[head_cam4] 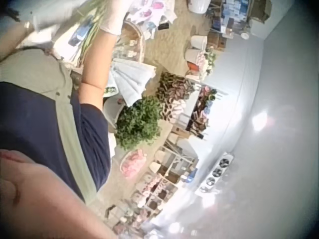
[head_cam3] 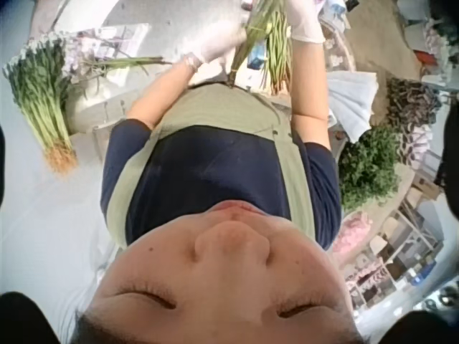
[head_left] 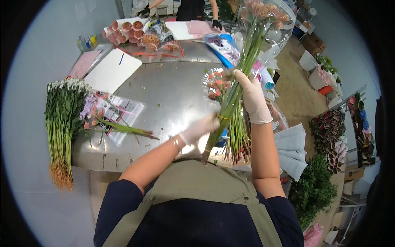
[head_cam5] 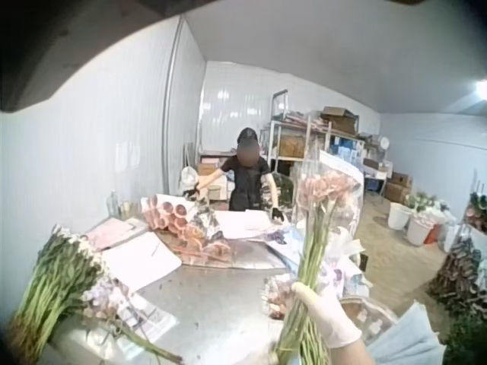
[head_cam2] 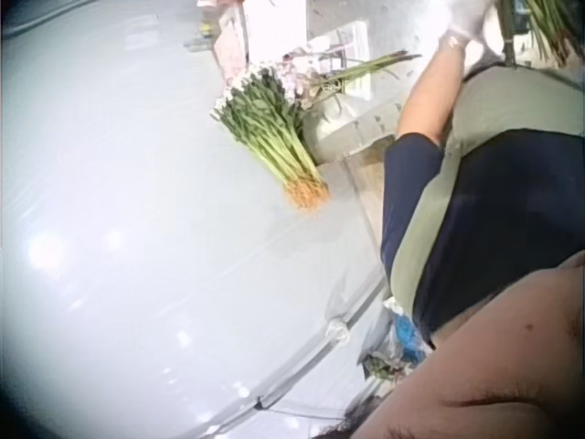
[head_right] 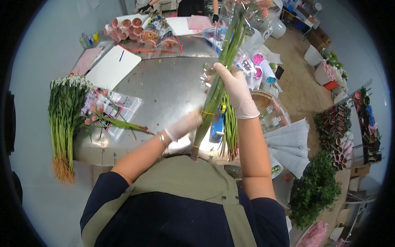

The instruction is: The person arranges orange flowers into a bouquet, adjusting stems and wrapping the bunch in clear plastic. The person handles multiple flower stems, aligns them, and secures the arrangement with plastic wrap.

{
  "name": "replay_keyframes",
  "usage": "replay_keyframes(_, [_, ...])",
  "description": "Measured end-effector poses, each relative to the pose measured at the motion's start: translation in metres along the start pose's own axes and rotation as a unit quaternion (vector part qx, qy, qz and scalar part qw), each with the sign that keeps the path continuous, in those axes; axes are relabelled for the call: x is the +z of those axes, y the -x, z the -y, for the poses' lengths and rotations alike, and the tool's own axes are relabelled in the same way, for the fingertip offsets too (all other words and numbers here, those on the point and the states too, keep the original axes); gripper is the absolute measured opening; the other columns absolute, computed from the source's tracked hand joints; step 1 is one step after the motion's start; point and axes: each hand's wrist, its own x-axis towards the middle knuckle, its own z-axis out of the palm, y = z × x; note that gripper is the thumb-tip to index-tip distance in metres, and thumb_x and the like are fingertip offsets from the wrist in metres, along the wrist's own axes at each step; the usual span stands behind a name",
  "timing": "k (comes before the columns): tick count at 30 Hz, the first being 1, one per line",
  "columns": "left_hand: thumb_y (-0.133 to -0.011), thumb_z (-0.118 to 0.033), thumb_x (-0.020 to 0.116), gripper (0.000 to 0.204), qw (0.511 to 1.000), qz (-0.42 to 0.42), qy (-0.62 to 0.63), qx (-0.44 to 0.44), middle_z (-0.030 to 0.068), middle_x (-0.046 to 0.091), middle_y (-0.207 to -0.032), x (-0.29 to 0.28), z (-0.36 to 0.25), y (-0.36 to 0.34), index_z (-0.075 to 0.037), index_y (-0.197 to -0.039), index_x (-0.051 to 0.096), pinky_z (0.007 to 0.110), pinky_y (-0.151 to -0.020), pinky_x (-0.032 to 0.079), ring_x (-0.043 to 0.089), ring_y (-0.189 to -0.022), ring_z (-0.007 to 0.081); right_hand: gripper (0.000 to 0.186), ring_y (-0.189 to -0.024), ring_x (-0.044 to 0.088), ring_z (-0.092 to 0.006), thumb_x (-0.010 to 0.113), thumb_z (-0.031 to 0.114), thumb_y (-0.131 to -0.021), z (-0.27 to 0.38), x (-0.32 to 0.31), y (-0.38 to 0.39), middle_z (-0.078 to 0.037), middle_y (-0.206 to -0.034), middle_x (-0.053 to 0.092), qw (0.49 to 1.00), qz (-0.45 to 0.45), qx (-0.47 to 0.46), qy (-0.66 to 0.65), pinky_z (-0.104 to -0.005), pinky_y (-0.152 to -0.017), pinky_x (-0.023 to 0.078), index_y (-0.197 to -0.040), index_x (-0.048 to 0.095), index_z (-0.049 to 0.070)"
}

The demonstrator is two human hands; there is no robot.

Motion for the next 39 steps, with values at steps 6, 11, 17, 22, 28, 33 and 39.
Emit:
replay_keyframes(6, [-0.093,-0.048,0.058,0.051,0.996,0.010,0.082,0.042,0.0033,0.058,-0.076,0.012,-0.043,-0.009,-0.002,-0.111,0.050,0.024,-0.063,0.046,0.057,-0.070,0.0125,0.039,-0.082,0.062,-0.0139,0.065,0.032,-0.090,-0.006,0.016,0.004,-0.008,-0.090,0.068,0.994,-0.011,-0.030,0.105,-0.0286,-0.074,0.049,-0.105,0.063,-0.004])
replay_keyframes(11, [-0.096,-0.023,0.055,0.025,0.981,0.005,0.143,-0.129,0.0036,0.060,-0.075,0.018,-0.012,0.039,-0.001,-0.108,0.053,0.028,-0.075,0.048,0.059,-0.072,0.0134,0.036,-0.090,0.063,-0.0153,0.064,0.031,-0.091,-0.022,0.005,-0.009,-0.009,-0.090,0.068,0.998,-0.031,-0.026,0.055,-0.0303,-0.080,0.050,-0.105,0.063,-0.002])
replay_keyframes(17, [-0.088,-0.013,0.063,0.035,0.993,0.009,0.077,-0.094,0.0028,0.064,-0.079,0.010,-0.012,0.042,0.000,-0.118,0.052,0.028,-0.073,0.053,0.062,-0.078,0.0116,0.036,-0.089,0.064,-0.0159,0.060,0.032,-0.093,-0.013,0.001,-0.005,-0.009,-0.096,0.068,0.999,0.010,-0.018,-0.029,-0.0327,-0.072,0.055,-0.110,0.064,0.000])
replay_keyframes(22, [-0.083,-0.008,0.065,0.046,0.992,0.021,0.048,-0.116,0.0052,0.061,-0.089,-0.002,-0.027,0.023,-0.002,-0.124,0.045,0.026,-0.059,0.051,0.059,-0.067,0.0111,0.054,-0.105,0.059,-0.0184,0.062,0.026,-0.089,-0.070,-0.010,0.029,-0.010,-0.117,0.063,0.994,0.017,0.017,0.102,-0.0335,-0.093,0.046,-0.134,0.048,0.000])
replay_keyframes(28, [-0.089,-0.041,0.065,0.073,0.992,-0.052,0.114,0.022,0.0081,0.059,-0.094,0.004,-0.004,0.042,-0.005,-0.139,0.027,0.029,-0.062,0.054,0.061,-0.069,0.0158,0.043,-0.080,0.063,-0.0281,0.069,0.033,-0.085,-0.087,0.005,0.100,-0.015,-0.091,0.062,0.905,0.013,-0.092,0.416,-0.0374,-0.072,0.050,-0.111,0.058,0.001])
replay_keyframes(33, [-0.089,-0.067,0.046,0.081,0.990,-0.026,0.118,-0.072,0.0093,0.060,-0.084,0.009,-0.022,0.046,-0.005,-0.139,0.030,0.027,-0.057,0.053,0.061,-0.063,0.0149,0.025,-0.069,0.061,-0.0329,0.065,0.026,-0.087,-0.089,0.001,0.107,-0.014,-0.073,0.060,0.911,0.043,-0.070,0.405,-0.0391,-0.065,0.049,-0.085,0.060,0.001])
replay_keyframes(39, [-0.091,-0.062,0.047,0.066,0.988,0.011,0.114,-0.103,0.0032,0.055,-0.069,0.004,-0.026,0.041,-0.005,-0.123,0.050,0.023,-0.049,0.045,0.053,-0.054,0.0099,0.022,-0.060,0.059,-0.0172,0.054,0.011,-0.092,-0.080,-0.017,0.100,-0.010,-0.070,0.064,0.956,0.121,-0.041,0.264,-0.0315,-0.058,0.047,-0.076,0.058,-0.002])
